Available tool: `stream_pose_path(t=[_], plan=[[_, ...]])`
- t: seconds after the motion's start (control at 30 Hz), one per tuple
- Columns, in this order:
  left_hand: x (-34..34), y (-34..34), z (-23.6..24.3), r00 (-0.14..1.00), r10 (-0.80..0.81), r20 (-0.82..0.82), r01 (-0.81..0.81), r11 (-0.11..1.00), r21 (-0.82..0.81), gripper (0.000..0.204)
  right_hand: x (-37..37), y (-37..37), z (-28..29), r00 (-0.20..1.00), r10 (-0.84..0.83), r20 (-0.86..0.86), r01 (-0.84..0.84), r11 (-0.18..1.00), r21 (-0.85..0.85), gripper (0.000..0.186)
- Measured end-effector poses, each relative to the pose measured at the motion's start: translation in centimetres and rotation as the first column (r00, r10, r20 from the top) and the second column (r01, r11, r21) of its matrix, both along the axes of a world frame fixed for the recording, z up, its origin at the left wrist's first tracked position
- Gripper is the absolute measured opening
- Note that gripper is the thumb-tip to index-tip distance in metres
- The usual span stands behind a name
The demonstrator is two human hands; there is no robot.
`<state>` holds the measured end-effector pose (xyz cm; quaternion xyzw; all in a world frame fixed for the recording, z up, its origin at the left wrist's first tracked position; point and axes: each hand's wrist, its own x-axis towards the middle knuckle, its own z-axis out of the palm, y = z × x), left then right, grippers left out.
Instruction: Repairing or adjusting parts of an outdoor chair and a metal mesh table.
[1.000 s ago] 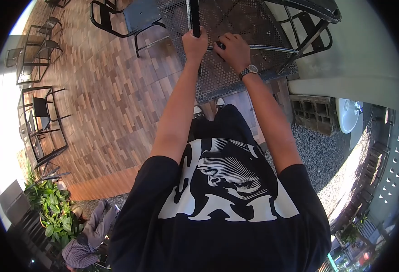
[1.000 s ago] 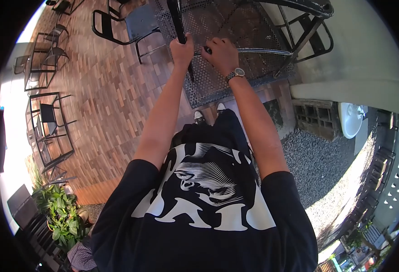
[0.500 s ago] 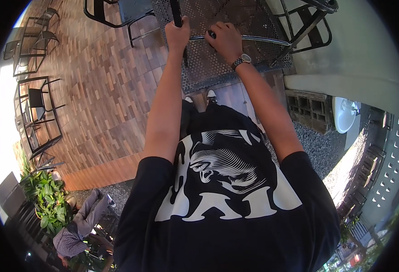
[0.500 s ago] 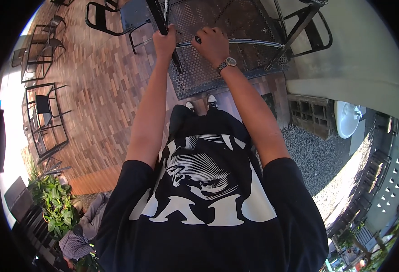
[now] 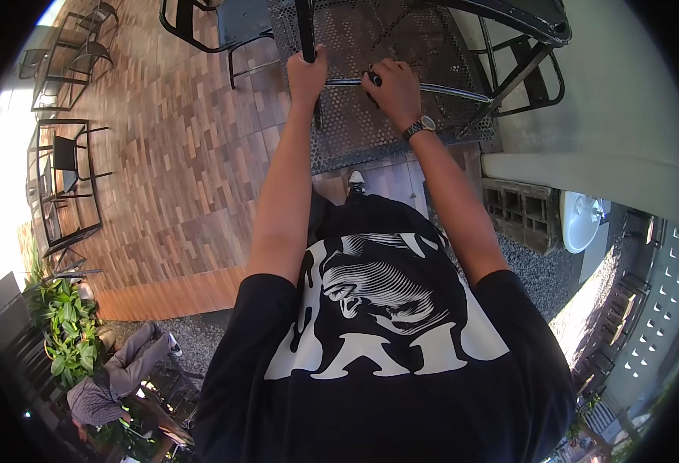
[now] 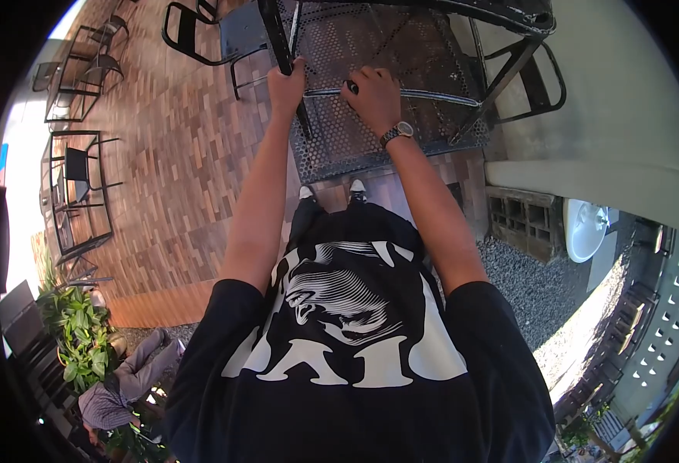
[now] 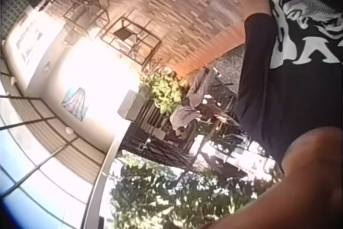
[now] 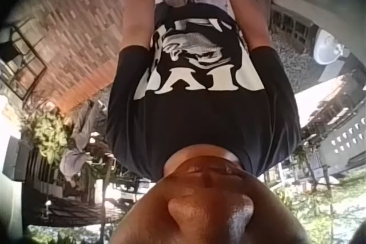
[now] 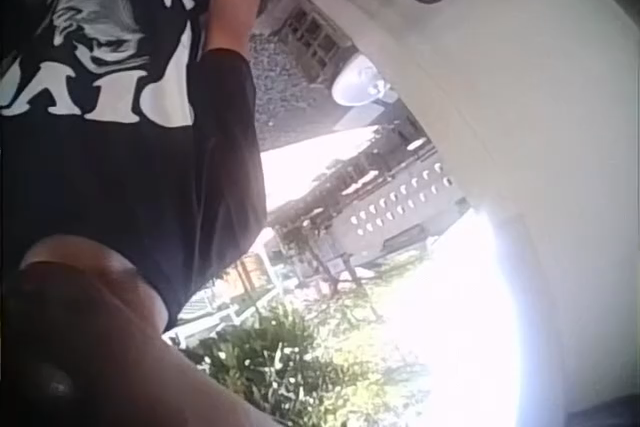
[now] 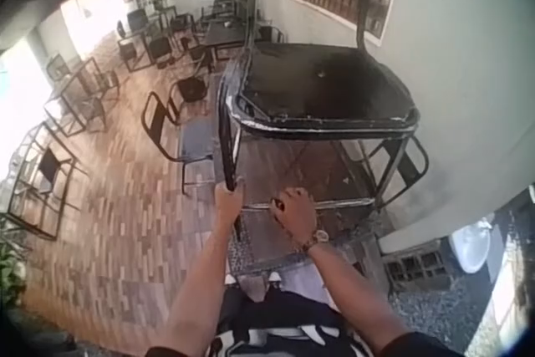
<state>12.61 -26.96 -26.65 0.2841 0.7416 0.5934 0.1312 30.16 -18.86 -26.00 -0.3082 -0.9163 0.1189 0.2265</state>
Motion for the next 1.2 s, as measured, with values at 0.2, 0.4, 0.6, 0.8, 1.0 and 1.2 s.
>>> stream_pose_path(t=[0.2, 0.4, 0.6, 0.8, 1.0, 1.2], plan=[[0.01, -0.28, -0.76, 0.997, -0.006, -0.072, 0.006, 1.000, 0.002, 0.040, 0.42, -0.41, 0.01, 0.998, 0.018, -0.062, -0.017, 1.000, 0.016, 0.026], [0.23, -0.39, -0.59, 0.998, -0.013, -0.068, 0.013, 1.000, 0.004, 0.041, 0.59, -0.19, -0.39, 0.999, 0.013, -0.029, -0.014, 1.000, -0.026, 0.026], [-0.04, -0.06, -0.79, 0.998, 0.001, -0.062, 0.000, 1.000, 0.010, 0.040, 0.36, 0.02, -0.61, 0.998, 0.014, -0.058, -0.014, 1.000, -0.002, 0.026], [0.14, -0.13, -0.77, 0.999, 0.026, -0.034, -0.025, 0.999, 0.032, 0.041, 0.12, -0.55, -0.86, 0.998, -0.038, -0.057, 0.039, 0.999, 0.011, 0.026], [0.39, -0.50, -0.48, 0.998, -0.017, -0.067, 0.017, 1.000, -0.001, 0.039, 0.47, -0.71, -0.38, 0.998, -0.051, -0.031, 0.051, 0.999, 0.004, 0.027], [0.30, -0.28, -0.04, 0.997, -0.011, -0.071, 0.013, 1.000, 0.027, 0.040, 0.16, -0.58, -0.60, 0.998, -0.057, -0.040, 0.057, 0.998, -0.002, 0.027]])
